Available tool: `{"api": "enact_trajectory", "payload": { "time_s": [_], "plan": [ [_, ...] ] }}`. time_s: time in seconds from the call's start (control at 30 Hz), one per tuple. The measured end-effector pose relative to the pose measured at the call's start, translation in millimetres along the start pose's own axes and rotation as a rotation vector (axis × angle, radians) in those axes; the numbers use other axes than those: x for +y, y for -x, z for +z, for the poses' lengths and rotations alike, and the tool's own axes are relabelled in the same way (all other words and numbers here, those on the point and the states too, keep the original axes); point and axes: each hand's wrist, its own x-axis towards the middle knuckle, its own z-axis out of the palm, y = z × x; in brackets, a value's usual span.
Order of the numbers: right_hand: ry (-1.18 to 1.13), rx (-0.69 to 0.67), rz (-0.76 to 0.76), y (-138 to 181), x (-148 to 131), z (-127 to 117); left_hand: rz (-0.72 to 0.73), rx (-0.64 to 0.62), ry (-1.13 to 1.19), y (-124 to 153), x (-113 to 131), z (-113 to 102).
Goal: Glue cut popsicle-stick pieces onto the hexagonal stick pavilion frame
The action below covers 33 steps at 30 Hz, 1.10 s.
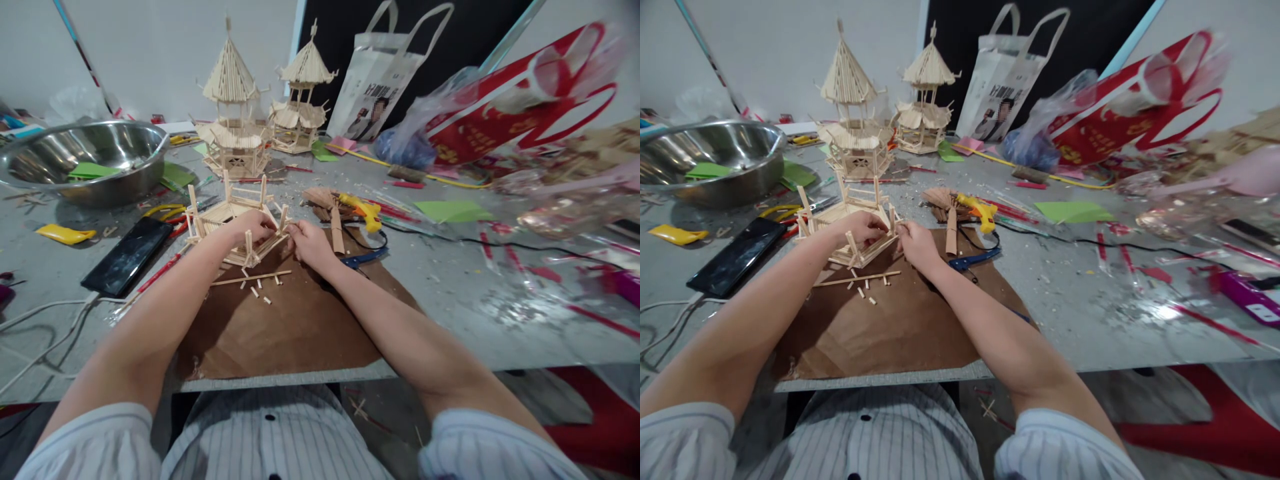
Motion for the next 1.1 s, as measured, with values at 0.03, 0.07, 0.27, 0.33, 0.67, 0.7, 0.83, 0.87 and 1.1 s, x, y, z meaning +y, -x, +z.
{"api": "enact_trajectory", "payload": {
  "time_s": [0.03,0.07,0.27,0.33,0.67,0.7,0.83,0.87,1.1],
  "plan": [
    [-0.087,-0.015,0.04,-1,1,0,-0.004,-0.003,-0.006,0,-1,0],
    [-0.16,-0.026,0.075,-1,2,0,-0.004,-0.006,-0.009,0,-1,0],
    [-0.165,-0.073,0.049,-4,5,-16,-0.003,0.006,0.06,2,-2,-1],
    [-0.107,-0.073,0.021,-5,7,-21,0.0,0.015,0.091,4,-1,-4],
    [0.287,-0.037,-0.118,-1,1,-23,-0.003,0.041,0.254,27,13,-14],
    [0.351,-0.025,-0.134,0,-2,-23,-0.008,0.05,0.291,29,16,-15],
    [0.547,-0.009,-0.151,2,-9,-22,-0.034,0.074,0.385,34,23,-17],
    [0.579,-0.011,-0.151,2,-9,-22,-0.029,0.063,0.398,35,24,-18],
    [0.666,-0.039,-0.213,-1,-3,-20,0.01,-0.018,0.573,31,17,-18]
  ]
}}
